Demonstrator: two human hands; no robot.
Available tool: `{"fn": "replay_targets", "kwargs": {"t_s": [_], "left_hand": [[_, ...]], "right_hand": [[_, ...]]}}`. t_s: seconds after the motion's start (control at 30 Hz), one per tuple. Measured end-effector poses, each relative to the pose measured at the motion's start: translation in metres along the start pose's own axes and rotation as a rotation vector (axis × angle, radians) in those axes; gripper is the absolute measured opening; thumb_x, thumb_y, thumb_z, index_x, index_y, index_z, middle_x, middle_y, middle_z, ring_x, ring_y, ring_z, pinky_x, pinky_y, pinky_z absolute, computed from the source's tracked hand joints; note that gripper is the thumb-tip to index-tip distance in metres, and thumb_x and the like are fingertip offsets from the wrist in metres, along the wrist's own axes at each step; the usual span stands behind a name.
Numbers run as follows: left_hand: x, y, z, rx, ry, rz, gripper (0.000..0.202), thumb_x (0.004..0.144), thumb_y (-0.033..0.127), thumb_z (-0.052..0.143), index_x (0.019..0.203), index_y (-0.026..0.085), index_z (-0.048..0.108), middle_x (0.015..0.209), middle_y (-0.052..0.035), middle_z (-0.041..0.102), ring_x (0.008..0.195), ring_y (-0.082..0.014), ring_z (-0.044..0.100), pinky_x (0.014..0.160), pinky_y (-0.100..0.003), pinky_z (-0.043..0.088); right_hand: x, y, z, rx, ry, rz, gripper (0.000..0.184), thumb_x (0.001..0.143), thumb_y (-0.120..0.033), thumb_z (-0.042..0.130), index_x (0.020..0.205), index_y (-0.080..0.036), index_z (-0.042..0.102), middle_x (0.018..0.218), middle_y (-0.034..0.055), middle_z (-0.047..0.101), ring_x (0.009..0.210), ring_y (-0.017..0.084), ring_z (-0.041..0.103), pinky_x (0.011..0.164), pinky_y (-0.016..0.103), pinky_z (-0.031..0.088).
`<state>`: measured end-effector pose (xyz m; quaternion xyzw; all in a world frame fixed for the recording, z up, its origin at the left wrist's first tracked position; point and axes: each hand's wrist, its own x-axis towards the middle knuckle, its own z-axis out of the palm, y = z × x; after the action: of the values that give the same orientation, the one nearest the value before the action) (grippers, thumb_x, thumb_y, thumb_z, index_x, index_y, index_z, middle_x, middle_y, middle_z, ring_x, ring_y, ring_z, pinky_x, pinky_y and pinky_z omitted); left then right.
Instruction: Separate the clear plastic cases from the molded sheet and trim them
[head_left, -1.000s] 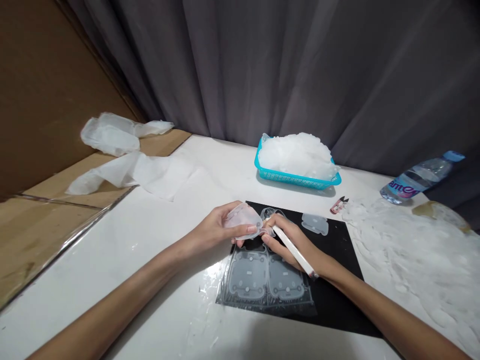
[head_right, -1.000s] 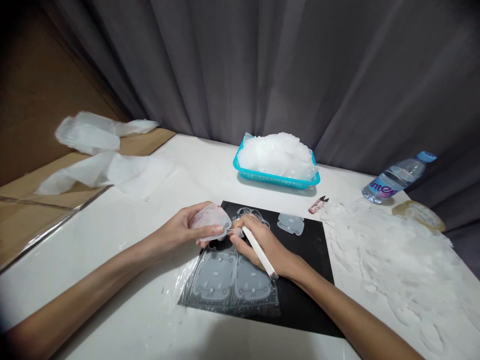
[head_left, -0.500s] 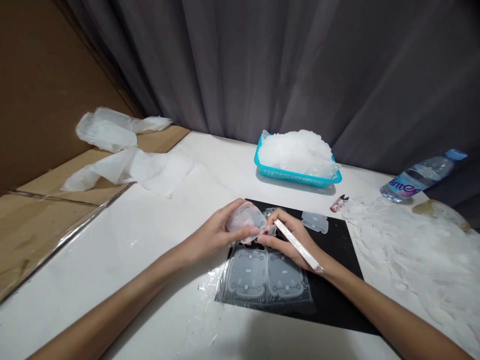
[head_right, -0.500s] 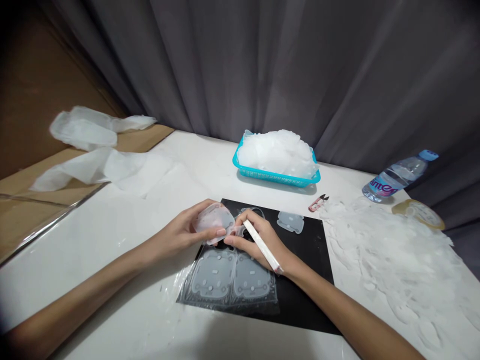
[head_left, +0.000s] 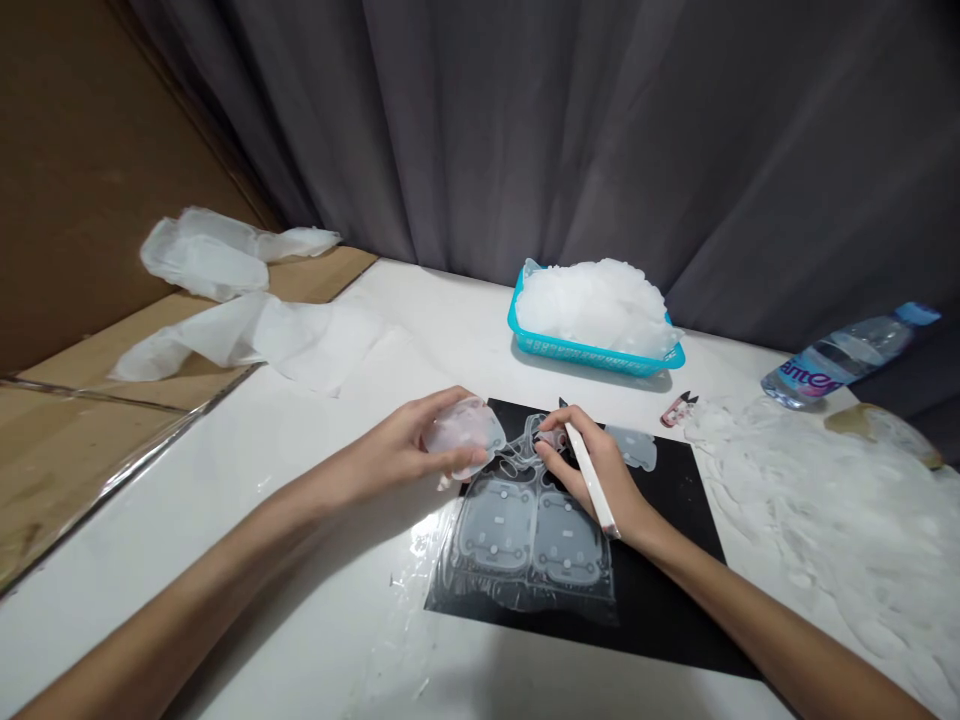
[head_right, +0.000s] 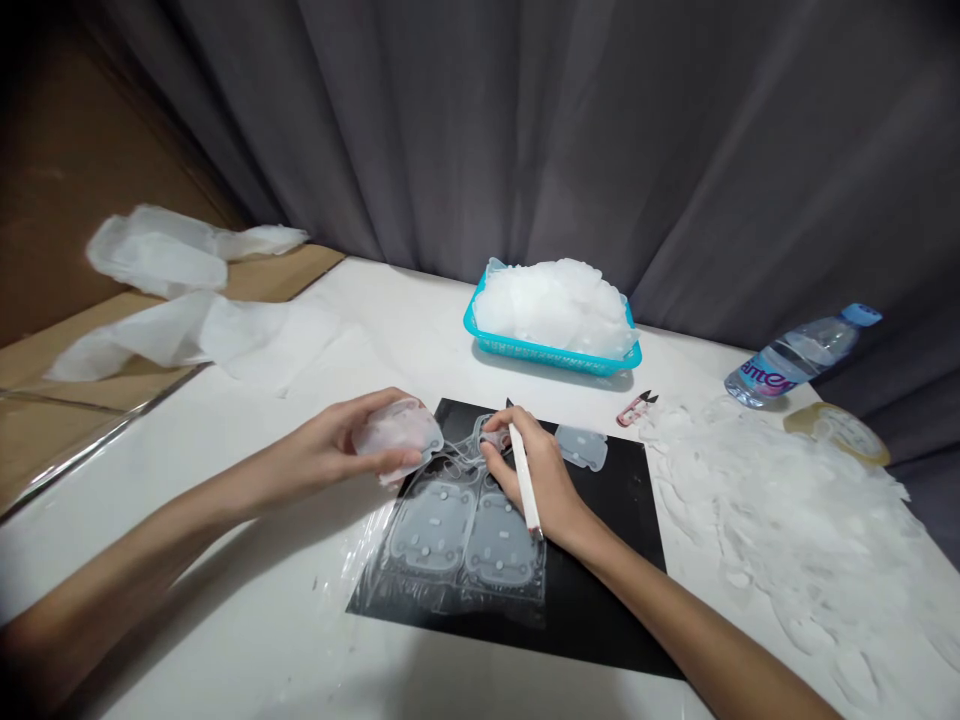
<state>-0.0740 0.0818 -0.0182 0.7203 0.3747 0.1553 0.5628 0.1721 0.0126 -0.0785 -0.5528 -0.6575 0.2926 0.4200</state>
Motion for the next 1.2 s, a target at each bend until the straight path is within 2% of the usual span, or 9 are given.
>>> {"fn": "replay_targets", "kwargs": {"t_s": [0.13, 0.27, 0.33, 0.5, 0.57, 0.67, 0.87, 1.07, 1.2], "left_hand": [[-0.001, 0.004, -0.001, -0.014, 0.024, 0.053, 0.029, 0.092, 0.042, 0.072, 0.107, 0.020, 0.063, 0.089, -0.0006, 0.065, 0.077, -0.0166, 0.061, 0.065, -0.025, 0.045], [0.000, 0.000, 0.005, -0.054, 0.008, 0.080, 0.029, 0.092, 0.041, 0.073, 0.106, 0.018, 0.064, 0.090, -0.0012, 0.065, 0.079, -0.0173, 0.061, 0.067, -0.027, 0.045], [0.000, 0.000, 0.007, -0.096, 0.003, 0.089, 0.028, 0.091, 0.040, 0.074, 0.106, 0.018, 0.064, 0.090, -0.0017, 0.066, 0.080, -0.0174, 0.062, 0.068, -0.027, 0.045], [0.000, 0.002, 0.016, -0.189, -0.009, 0.097, 0.024, 0.092, 0.034, 0.075, 0.103, 0.016, 0.065, 0.090, -0.0023, 0.068, 0.081, -0.0163, 0.063, 0.070, -0.027, 0.048], [0.000, 0.000, 0.019, -0.237, -0.007, 0.101, 0.027, 0.090, 0.031, 0.077, 0.110, 0.018, 0.063, 0.092, -0.0017, 0.069, 0.083, -0.0164, 0.066, 0.073, -0.028, 0.050], [-0.002, -0.003, 0.020, -0.327, -0.040, 0.089, 0.039, 0.091, 0.029, 0.078, 0.122, 0.023, 0.057, 0.094, -0.0007, 0.072, 0.085, -0.0173, 0.070, 0.077, -0.030, 0.054], [-0.006, 0.003, 0.017, -0.340, -0.101, 0.087, 0.022, 0.093, 0.029, 0.076, 0.109, 0.017, 0.067, 0.098, -0.0058, 0.077, 0.091, -0.0189, 0.074, 0.082, -0.031, 0.056], [-0.006, -0.001, 0.021, -0.311, -0.100, 0.070, 0.025, 0.091, 0.031, 0.078, 0.109, 0.017, 0.069, 0.095, -0.0055, 0.079, 0.088, -0.0201, 0.076, 0.079, -0.030, 0.057], [-0.006, -0.003, 0.024, -0.344, -0.127, 0.036, 0.025, 0.091, 0.033, 0.077, 0.110, 0.018, 0.070, 0.096, -0.0080, 0.081, 0.090, -0.0236, 0.079, 0.082, -0.035, 0.059]], "right_hand": [[-0.001, 0.000, -0.001, -0.026, -0.007, -0.063, 0.021, 0.092, -0.026, 0.068, 0.111, -0.022, 0.061, 0.103, 0.0040, 0.067, 0.097, 0.021, 0.065, 0.091, 0.035, 0.048], [-0.004, -0.005, -0.002, -0.109, 0.233, -0.150, 0.013, 0.097, -0.025, 0.063, 0.109, -0.022, 0.062, 0.105, 0.0066, 0.065, 0.105, 0.024, 0.060, 0.096, 0.039, 0.046], [-0.005, -0.009, -0.004, -0.108, 0.279, -0.189, 0.010, 0.100, -0.024, 0.059, 0.108, -0.022, 0.063, 0.103, 0.0064, 0.065, 0.105, 0.024, 0.059, 0.096, 0.040, 0.045], [-0.005, -0.021, -0.003, 0.051, 0.057, -0.200, 0.009, 0.100, -0.027, 0.061, 0.101, -0.023, 0.069, 0.092, 0.0023, 0.068, 0.090, 0.020, 0.062, 0.085, 0.034, 0.047], [-0.005, -0.023, -0.002, 0.119, 0.014, -0.168, 0.007, 0.098, -0.029, 0.065, 0.096, -0.023, 0.069, 0.089, 0.0006, 0.068, 0.085, 0.018, 0.063, 0.081, 0.032, 0.047], [-0.008, -0.024, -0.004, 0.171, -0.006, -0.115, 0.009, 0.096, -0.029, 0.069, 0.089, -0.023, 0.069, 0.083, -0.0015, 0.066, 0.078, 0.015, 0.061, 0.076, 0.028, 0.046], [-0.014, -0.029, -0.016, 0.201, -0.036, -0.086, 0.011, 0.094, -0.029, 0.070, 0.085, -0.022, 0.069, 0.078, -0.0021, 0.064, 0.071, 0.013, 0.059, 0.071, 0.026, 0.047], [-0.012, -0.033, -0.018, 0.281, -0.080, -0.030, 0.009, 0.092, -0.031, 0.072, 0.094, -0.023, 0.074, 0.087, -0.0007, 0.069, 0.075, 0.013, 0.062, 0.072, 0.024, 0.050], [-0.014, -0.033, -0.018, 0.287, -0.100, 0.036, 0.013, 0.093, -0.034, 0.070, 0.090, -0.022, 0.073, 0.085, 0.0001, 0.070, 0.074, 0.014, 0.061, 0.071, 0.026, 0.049]]}}
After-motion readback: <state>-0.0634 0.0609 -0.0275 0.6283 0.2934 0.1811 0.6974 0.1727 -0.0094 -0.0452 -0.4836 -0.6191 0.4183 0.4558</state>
